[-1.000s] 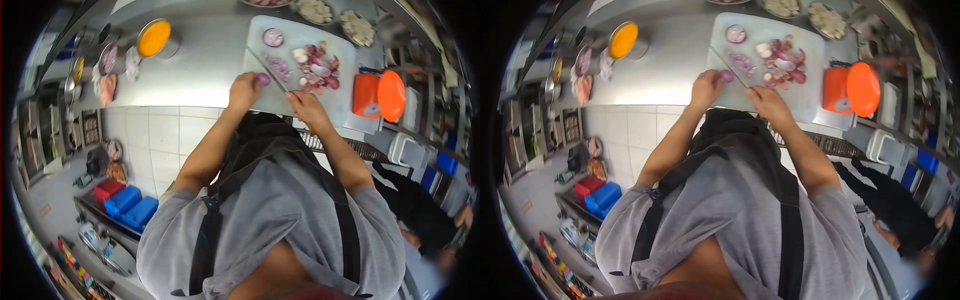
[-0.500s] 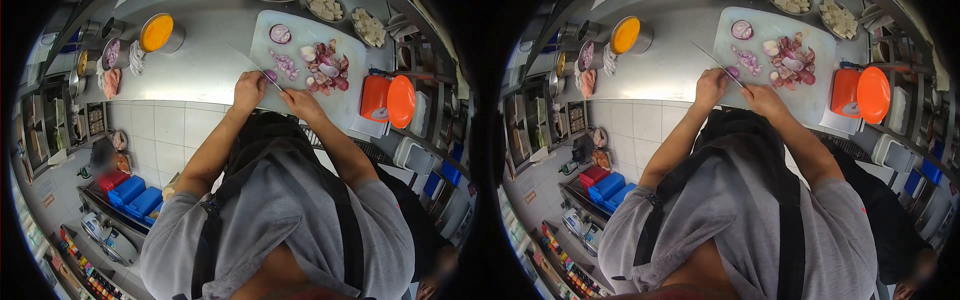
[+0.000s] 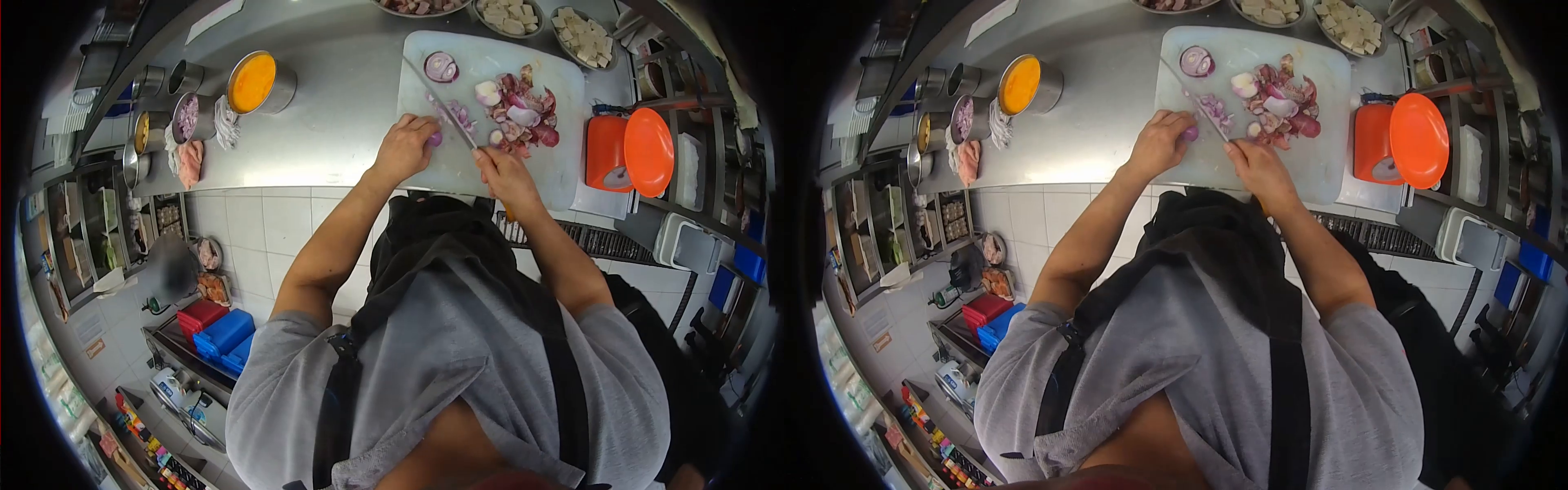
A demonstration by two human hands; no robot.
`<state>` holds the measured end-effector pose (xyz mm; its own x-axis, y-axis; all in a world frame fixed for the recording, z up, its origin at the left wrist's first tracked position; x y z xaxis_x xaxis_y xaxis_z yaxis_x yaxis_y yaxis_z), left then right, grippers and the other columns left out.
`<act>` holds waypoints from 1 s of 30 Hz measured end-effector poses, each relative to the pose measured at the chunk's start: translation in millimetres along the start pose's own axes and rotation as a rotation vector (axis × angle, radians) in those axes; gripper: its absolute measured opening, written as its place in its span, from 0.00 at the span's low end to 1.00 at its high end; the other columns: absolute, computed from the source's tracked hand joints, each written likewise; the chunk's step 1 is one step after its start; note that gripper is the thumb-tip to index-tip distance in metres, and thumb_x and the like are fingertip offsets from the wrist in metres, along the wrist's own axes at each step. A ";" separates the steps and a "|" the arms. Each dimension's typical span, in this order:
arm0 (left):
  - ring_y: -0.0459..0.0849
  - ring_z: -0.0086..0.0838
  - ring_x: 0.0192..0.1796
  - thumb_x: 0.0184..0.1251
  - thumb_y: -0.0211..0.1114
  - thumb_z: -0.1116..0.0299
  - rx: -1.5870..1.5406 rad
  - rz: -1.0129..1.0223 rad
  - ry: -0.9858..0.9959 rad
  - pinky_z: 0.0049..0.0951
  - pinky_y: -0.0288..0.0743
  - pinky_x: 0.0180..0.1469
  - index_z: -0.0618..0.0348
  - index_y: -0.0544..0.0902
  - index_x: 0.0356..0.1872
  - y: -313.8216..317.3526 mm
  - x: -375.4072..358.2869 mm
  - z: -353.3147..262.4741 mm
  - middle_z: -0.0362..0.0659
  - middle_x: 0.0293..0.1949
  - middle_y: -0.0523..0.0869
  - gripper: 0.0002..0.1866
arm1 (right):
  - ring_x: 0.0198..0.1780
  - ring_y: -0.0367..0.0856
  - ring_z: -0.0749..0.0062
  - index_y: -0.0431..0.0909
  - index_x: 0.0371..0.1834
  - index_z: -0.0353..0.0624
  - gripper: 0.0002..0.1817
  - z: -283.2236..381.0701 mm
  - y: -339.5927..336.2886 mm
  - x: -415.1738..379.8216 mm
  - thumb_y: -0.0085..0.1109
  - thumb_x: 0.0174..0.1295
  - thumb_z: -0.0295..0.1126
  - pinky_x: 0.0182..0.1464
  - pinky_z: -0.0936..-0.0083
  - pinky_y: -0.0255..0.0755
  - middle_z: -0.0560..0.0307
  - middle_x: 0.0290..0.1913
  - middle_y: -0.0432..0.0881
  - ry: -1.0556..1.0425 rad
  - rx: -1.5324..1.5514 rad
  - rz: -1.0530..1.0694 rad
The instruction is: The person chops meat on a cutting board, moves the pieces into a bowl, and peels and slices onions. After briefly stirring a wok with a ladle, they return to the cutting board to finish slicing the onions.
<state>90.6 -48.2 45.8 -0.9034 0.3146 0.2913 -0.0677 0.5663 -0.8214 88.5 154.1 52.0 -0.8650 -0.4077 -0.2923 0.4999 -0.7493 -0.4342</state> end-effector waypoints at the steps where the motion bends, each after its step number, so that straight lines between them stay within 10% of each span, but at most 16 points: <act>1: 0.82 0.45 0.51 0.47 0.66 0.80 0.000 -0.010 0.007 0.40 0.77 0.55 0.60 0.81 0.46 0.8 3.6 0.2 0.47 0.45 0.85 0.20 | 0.26 0.79 0.49 0.80 0.38 0.35 0.19 -0.9 -1.4 3.3 0.51 0.73 0.42 0.34 0.59 0.71 0.43 0.23 0.78 -0.006 -0.007 -0.007; 7: 0.81 0.46 0.46 0.50 0.69 0.74 0.042 -0.055 -0.294 0.42 0.78 0.51 0.63 0.81 0.43 2.4 -14.1 -2.5 0.49 0.42 0.84 0.17 | 0.26 0.78 0.47 0.80 0.38 0.36 0.21 11.7 11.3 -3.3 0.51 0.73 0.45 0.35 0.58 0.71 0.43 0.22 0.78 0.167 0.035 0.126; 9: 0.81 0.48 0.44 0.51 0.69 0.73 -0.054 -0.124 -0.333 0.42 0.78 0.49 0.63 0.80 0.41 -1.5 -20.2 1.0 0.50 0.38 0.84 0.15 | 0.17 0.75 0.74 0.80 0.40 0.36 0.22 11.2 17.3 2.8 0.48 0.76 0.46 0.23 0.72 0.69 0.57 0.21 0.76 0.053 0.010 0.117; 12: 0.81 0.48 0.43 0.51 0.69 0.72 -0.061 -0.088 -0.285 0.42 0.78 0.48 0.63 0.80 0.40 0.5 -22.2 4.7 0.51 0.36 0.84 0.15 | 0.19 0.76 0.71 0.81 0.41 0.36 0.21 -4.0 37.8 27.2 0.49 0.75 0.46 0.25 0.69 0.70 0.55 0.20 0.76 -0.236 -0.208 -0.043; 25: 0.82 0.47 0.42 0.49 0.69 0.73 -0.035 -0.062 -0.337 0.43 0.79 0.47 0.61 0.80 0.39 0.7 -24.6 3.5 0.50 0.36 0.85 0.14 | 0.19 0.77 0.71 0.83 0.42 0.38 0.21 14.2 29.3 22.9 0.52 0.74 0.47 0.25 0.67 0.69 0.55 0.19 0.76 -0.038 -0.161 0.139; 27: 0.82 0.47 0.42 0.50 0.70 0.72 -0.043 -0.081 -0.337 0.43 0.79 0.47 0.61 0.80 0.38 0.4 -22.6 5.3 0.50 0.36 0.85 0.13 | 0.36 0.80 0.36 0.82 0.37 0.36 0.21 14.5 31.4 23.4 0.53 0.72 0.46 0.38 0.52 0.71 0.37 0.30 0.82 -0.156 -0.184 0.084; 30: 0.82 0.47 0.42 0.50 0.70 0.72 -0.040 -0.099 -0.335 0.42 0.79 0.47 0.61 0.81 0.38 0.7 -19.7 5.8 0.50 0.36 0.85 0.13 | 0.38 0.80 0.36 0.82 0.37 0.37 0.21 15.9 33.7 30.6 0.53 0.72 0.46 0.40 0.51 0.72 0.36 0.32 0.82 -0.095 -0.149 0.070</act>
<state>105.9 -58.5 36.7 -0.9825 -0.0068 0.1859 -0.1509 0.6134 -0.7752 78.2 108.1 41.9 -0.8246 -0.5089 -0.2471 0.5533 -0.6347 -0.5394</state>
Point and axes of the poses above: each hand's wrist, its own x-axis towards the middle knuckle, its own y-axis out of the palm, z = x × y, the point moved 5 cm from there along x, towards the middle knuckle
